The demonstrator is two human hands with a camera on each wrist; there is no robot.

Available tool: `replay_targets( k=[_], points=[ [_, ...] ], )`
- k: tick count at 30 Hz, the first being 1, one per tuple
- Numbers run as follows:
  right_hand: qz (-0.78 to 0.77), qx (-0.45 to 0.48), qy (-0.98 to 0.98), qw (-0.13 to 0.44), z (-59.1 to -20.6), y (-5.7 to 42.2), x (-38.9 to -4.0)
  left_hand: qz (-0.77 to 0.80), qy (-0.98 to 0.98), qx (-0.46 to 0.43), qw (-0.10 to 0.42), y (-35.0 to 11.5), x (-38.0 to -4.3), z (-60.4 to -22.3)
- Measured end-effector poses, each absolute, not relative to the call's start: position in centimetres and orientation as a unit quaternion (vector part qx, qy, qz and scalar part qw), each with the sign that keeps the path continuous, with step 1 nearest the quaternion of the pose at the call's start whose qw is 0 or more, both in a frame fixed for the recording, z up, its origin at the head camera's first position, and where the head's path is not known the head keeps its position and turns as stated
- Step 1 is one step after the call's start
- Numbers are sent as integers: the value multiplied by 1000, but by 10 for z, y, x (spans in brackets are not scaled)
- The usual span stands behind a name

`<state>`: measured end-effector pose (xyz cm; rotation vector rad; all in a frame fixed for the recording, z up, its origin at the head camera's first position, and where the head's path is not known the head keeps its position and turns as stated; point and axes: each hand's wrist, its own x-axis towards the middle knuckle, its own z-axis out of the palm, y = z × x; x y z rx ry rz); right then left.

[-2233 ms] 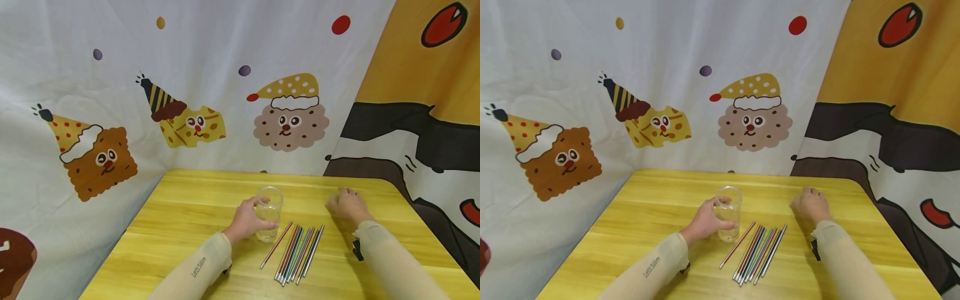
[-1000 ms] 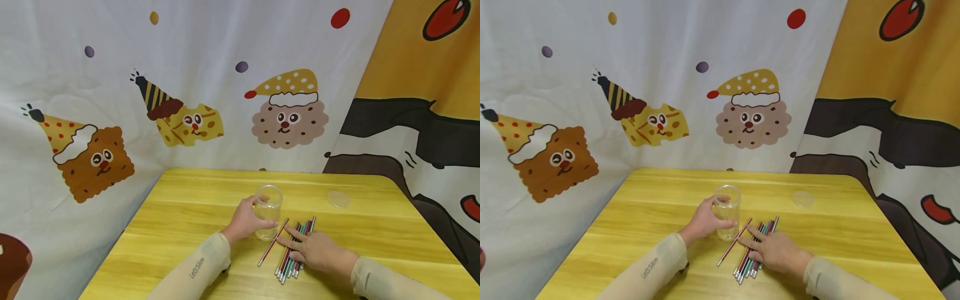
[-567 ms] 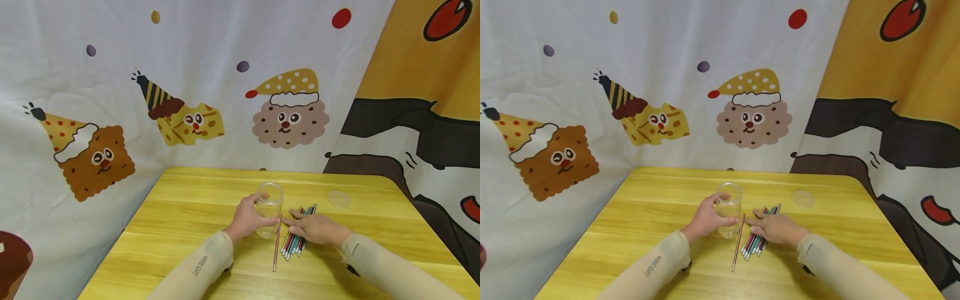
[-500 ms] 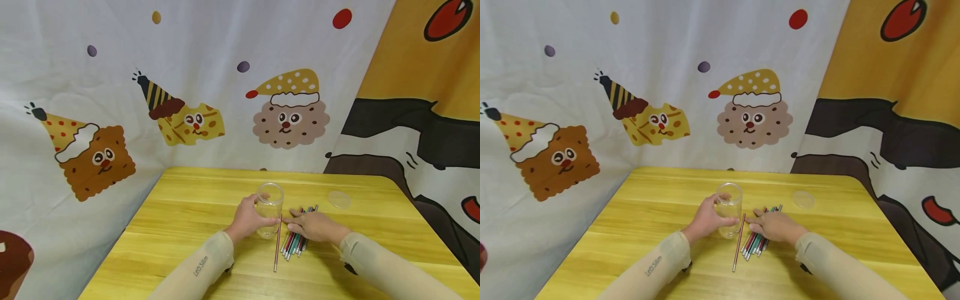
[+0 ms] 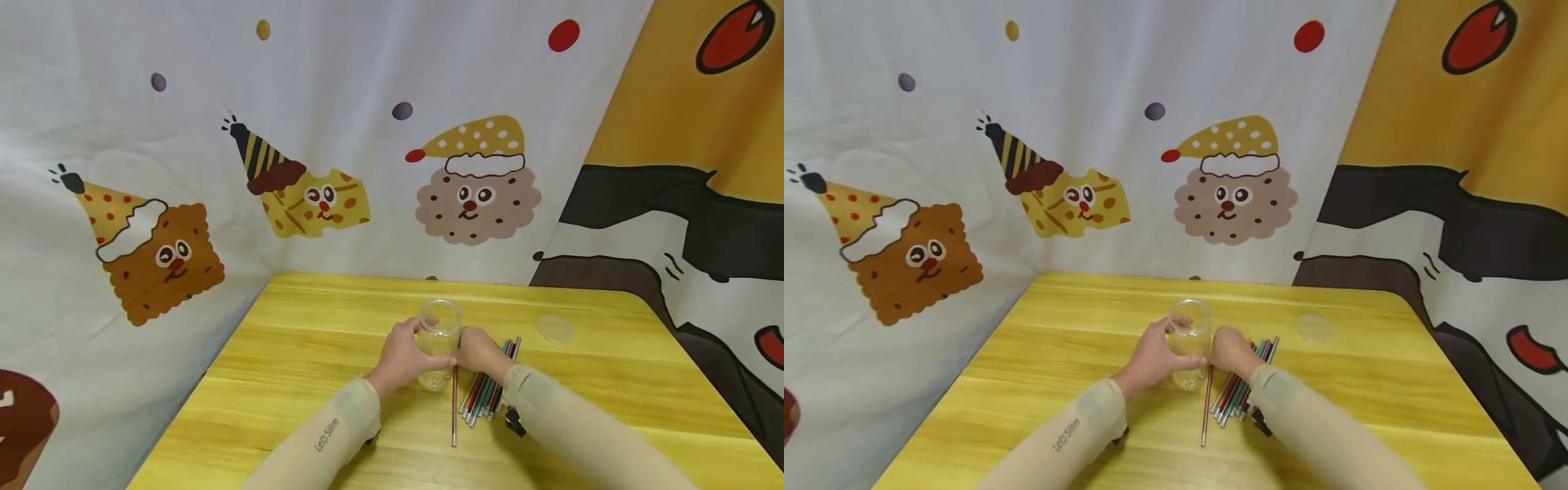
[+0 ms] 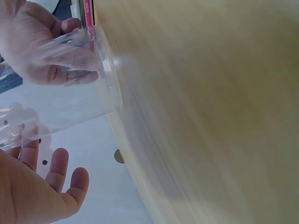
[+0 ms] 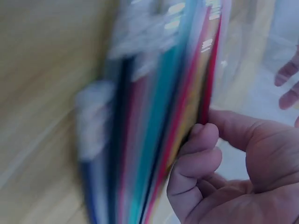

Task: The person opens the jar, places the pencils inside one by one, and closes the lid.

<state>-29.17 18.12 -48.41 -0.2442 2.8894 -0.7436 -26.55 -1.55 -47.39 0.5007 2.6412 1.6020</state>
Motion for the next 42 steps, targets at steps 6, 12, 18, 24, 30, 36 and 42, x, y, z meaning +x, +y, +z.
replay_targets(
  k=[6,12,18,24,30,36,42],
  points=[
    [-351,12,928,127,-481,177,-296,510,847,151,2,-18,-267,-474],
    [-356,-1,930,95,-481,177,-298,517,843,148,18,-19,-268,-477],
    [-380,10,919,110,-479,176,-301,511,847,146,10,-21,-268,-476],
    [-406,45,907,103,-466,191,-308,509,848,144,15,-20,-266,-475],
    [-442,36,895,-34,-402,227,-313,505,852,132,21,-19,-264,-475],
    [-535,13,835,-130,-340,261,-289,502,855,126,23,-18,-265,-477],
    [-667,-53,739,-82,-313,277,-271,509,850,133,22,-18,-266,-478]
  ],
)
